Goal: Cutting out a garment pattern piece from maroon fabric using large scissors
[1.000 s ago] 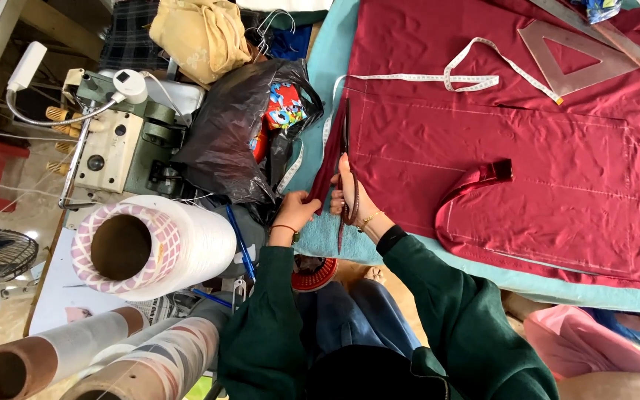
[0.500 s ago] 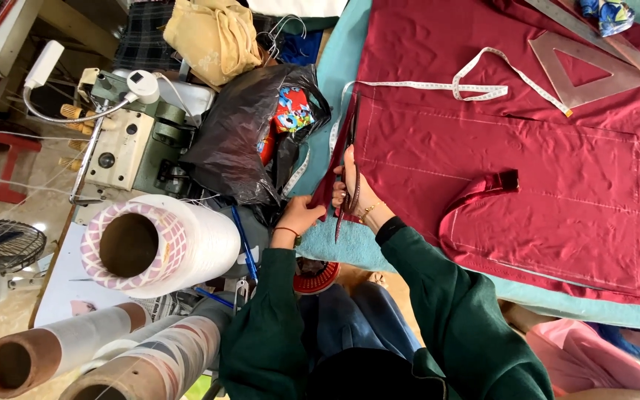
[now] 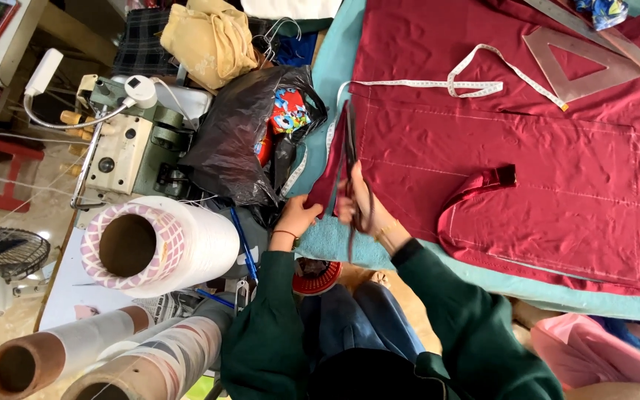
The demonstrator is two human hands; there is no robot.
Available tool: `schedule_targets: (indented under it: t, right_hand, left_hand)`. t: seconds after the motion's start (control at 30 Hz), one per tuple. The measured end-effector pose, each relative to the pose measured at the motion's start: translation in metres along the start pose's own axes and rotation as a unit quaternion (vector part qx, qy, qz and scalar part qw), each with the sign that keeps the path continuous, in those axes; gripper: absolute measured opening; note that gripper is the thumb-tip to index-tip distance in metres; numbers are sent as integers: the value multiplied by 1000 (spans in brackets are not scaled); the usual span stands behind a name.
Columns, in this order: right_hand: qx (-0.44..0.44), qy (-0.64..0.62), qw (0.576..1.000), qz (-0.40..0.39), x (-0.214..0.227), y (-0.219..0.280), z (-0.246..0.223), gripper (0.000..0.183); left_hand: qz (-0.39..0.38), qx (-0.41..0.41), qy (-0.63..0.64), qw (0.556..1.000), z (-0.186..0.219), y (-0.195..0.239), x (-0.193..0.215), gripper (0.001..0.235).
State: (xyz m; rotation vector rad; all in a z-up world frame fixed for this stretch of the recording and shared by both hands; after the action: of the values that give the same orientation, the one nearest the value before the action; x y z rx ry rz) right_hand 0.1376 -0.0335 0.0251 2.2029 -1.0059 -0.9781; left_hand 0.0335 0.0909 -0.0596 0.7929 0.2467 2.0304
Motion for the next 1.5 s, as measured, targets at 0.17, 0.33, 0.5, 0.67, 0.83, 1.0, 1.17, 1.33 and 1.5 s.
schedule_targets:
  t: [0.17, 0.33, 0.5, 0.67, 0.83, 1.0, 1.17, 1.33, 1.5]
  right_hand:
    - [31, 8, 996, -78, 46, 96, 32, 68]
    - [83, -16, 996, -8, 155, 159, 62, 62]
    - [194, -94, 974, 67, 230, 223, 57, 57]
    - [209, -108, 965, 120, 284, 253, 46, 59]
    - [186, -104, 975, 69, 326, 251, 27, 59]
    - [175, -41, 983, 37, 362, 240, -15, 55]
    - [141, -8, 990, 7, 392, 209, -36, 51]
    - [115, 48, 990, -60, 357, 201, -52, 64]
    - [87, 97, 988, -87, 308, 212, -50, 64]
  left_hand:
    - [186, -154, -148, 959, 102, 67, 24, 27]
    - [245, -400, -173, 866, 213, 120, -38, 18]
    - [151, -467, -174, 854, 254, 126, -136, 16]
    - [143, -364, -241, 888, 236, 58, -230, 26]
    - [175, -306, -248, 902, 232, 36, -258, 26]
    - [186, -313, -40, 931, 212, 93, -215, 27]
    - [306, -113, 87, 941, 100, 195, -149, 18]
    - [453, 27, 238, 859, -111, 256, -155, 28]
    - [512, 164, 244, 807, -216, 262, -152, 24]
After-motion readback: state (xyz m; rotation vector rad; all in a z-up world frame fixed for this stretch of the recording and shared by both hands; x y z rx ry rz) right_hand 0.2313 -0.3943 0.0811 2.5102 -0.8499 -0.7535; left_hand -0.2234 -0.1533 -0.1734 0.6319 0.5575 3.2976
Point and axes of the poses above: each hand's wrist, its own y-axis away from the middle knuckle, its own x-axis out of the back of the hand, z = x × y, the point moved 9 cm from there along -y, towards the middle knuckle, and after that the axes turned 7 degrees about -y, right-handed, at the moved point
